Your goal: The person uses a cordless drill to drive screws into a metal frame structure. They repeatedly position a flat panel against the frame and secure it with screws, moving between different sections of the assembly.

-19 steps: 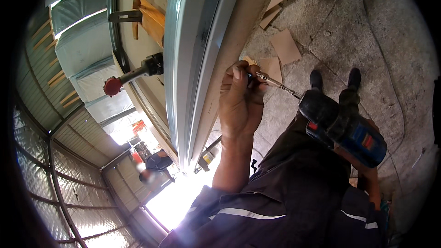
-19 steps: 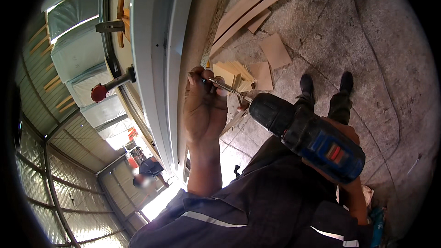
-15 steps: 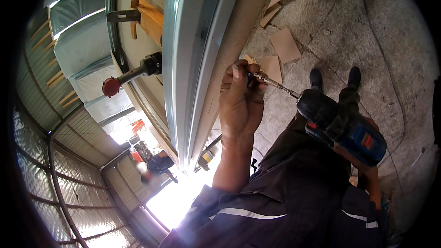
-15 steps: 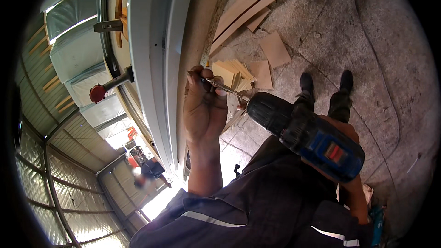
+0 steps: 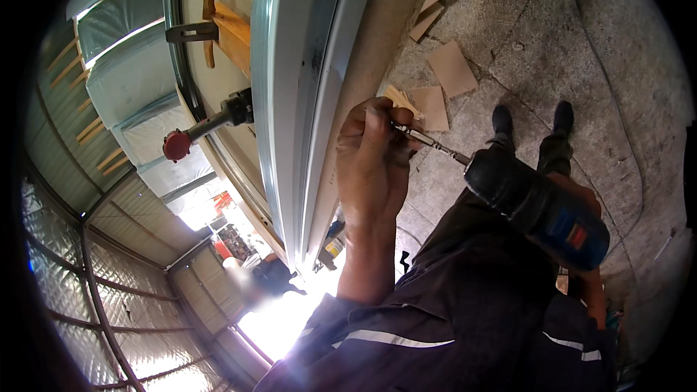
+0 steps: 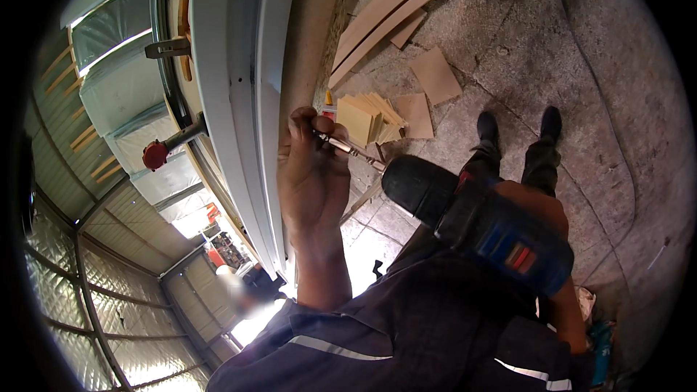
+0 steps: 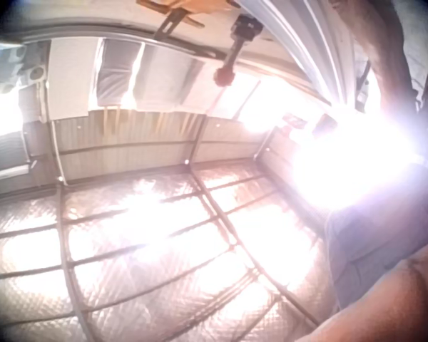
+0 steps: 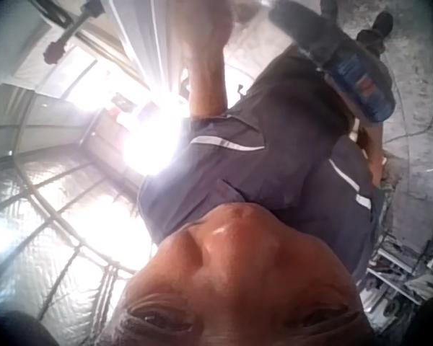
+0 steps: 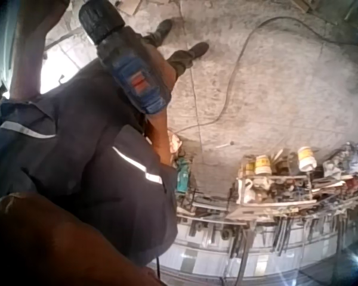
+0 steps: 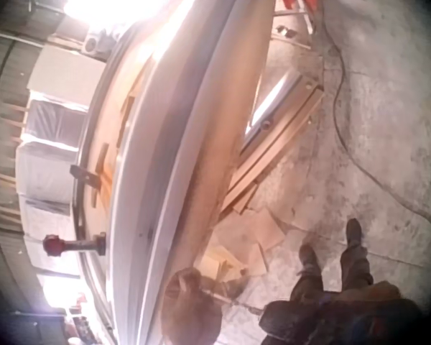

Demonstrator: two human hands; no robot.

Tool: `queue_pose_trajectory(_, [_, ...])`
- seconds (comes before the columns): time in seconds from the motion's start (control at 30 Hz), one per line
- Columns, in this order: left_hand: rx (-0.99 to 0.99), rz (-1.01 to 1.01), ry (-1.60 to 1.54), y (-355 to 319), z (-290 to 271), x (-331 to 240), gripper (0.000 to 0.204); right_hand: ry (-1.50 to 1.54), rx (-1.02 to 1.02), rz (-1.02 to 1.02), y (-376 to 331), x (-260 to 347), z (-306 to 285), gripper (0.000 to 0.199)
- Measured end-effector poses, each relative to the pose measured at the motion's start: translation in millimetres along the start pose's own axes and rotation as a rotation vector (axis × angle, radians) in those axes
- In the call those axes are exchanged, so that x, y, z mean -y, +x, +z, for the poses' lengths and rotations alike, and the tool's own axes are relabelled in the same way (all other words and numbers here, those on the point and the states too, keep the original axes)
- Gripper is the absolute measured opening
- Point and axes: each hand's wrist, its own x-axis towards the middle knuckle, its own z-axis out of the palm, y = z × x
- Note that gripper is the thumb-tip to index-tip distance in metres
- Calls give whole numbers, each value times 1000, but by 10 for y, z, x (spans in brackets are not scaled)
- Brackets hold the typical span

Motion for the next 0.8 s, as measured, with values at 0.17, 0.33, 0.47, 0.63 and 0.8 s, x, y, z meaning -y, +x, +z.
queue_pose_trajectory(0.17, [18, 76, 134, 8, 79, -144, 29, -13, -190, -153, 223, 474, 270, 41])
queue_pose_trajectory(0.33, [7, 65, 32, 105, 273, -226, 33, 144, -169, -568, 280, 487, 314, 50])
queue_pose_trajectory(0.47, [9, 77, -85, 156, 175, -241, 32, 163, -73, -470, 306, 629, 356, 40])
queue_pose_trajectory(0.63, [32, 52, -151, 210, 140, -266, 32, 269, -63, -537, 319, 549, 422, 52])
queue_pose_trajectory(0.8, [46, 38, -175, 212, 192, -302, 31, 215, -69, -578, 321, 600, 390, 55])
